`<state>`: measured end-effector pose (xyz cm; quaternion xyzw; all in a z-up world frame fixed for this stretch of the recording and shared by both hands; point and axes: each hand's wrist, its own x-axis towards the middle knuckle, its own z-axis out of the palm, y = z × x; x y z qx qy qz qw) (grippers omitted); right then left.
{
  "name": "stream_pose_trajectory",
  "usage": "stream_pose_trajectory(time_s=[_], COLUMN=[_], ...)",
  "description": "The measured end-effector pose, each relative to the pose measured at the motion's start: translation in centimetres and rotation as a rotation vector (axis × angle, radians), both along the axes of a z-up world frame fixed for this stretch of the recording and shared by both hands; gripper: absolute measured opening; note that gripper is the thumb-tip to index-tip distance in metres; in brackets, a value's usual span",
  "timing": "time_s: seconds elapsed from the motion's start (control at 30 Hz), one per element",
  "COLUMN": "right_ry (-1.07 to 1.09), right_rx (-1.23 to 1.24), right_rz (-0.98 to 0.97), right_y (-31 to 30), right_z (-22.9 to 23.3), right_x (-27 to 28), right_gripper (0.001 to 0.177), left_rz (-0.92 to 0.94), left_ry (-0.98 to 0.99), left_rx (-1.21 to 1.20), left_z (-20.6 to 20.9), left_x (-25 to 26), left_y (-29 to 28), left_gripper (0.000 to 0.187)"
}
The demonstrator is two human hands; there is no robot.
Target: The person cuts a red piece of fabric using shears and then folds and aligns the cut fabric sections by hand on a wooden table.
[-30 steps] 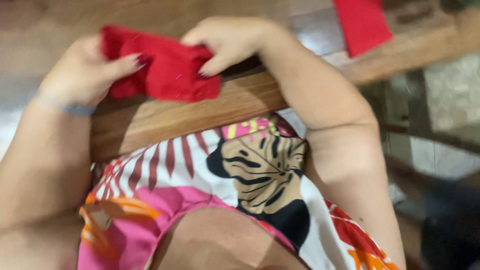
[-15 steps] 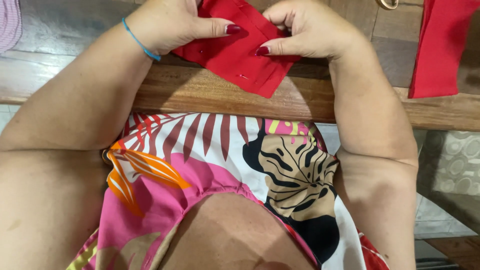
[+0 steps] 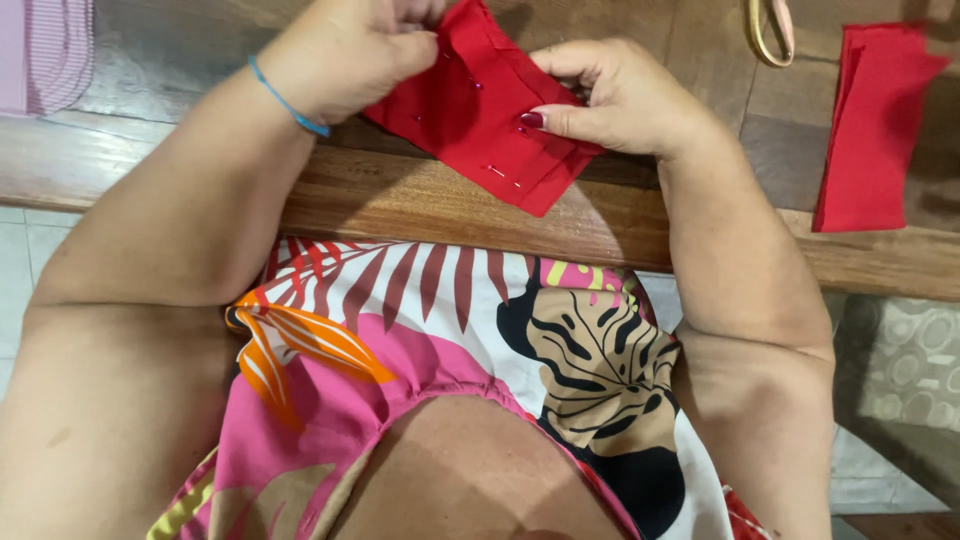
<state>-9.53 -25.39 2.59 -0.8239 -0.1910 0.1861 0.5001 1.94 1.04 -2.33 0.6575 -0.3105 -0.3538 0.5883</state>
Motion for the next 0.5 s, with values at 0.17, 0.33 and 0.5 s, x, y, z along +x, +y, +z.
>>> stream_pose_trajectory(time_s=[0.17, 0.33, 0.5], right_ry=[0.022, -0.126, -0.188], right_rx=[0.066, 0.013, -0.022], right_rz=[-0.028, 0.021, -0.013], right_y=[0.4, 0.9, 0.3], right_z=[-0.1, 0.3, -0.6], right_x=[-0.5, -0.5, -0.5], right_gripper=[0.036, 0.033, 0.033], left_rz=[0.001, 0.106, -0.062], left_ry=[-0.268, -0.39, -0.132], left_rx=[-0.12, -0.139, -0.16], left_z=[-0.3, 0.9, 1.0], left_x=[-1.2, -2.4, -2.6], left_y=[-1.5, -2.1, -2.2], left_gripper=[0.029, 0.019, 0.044])
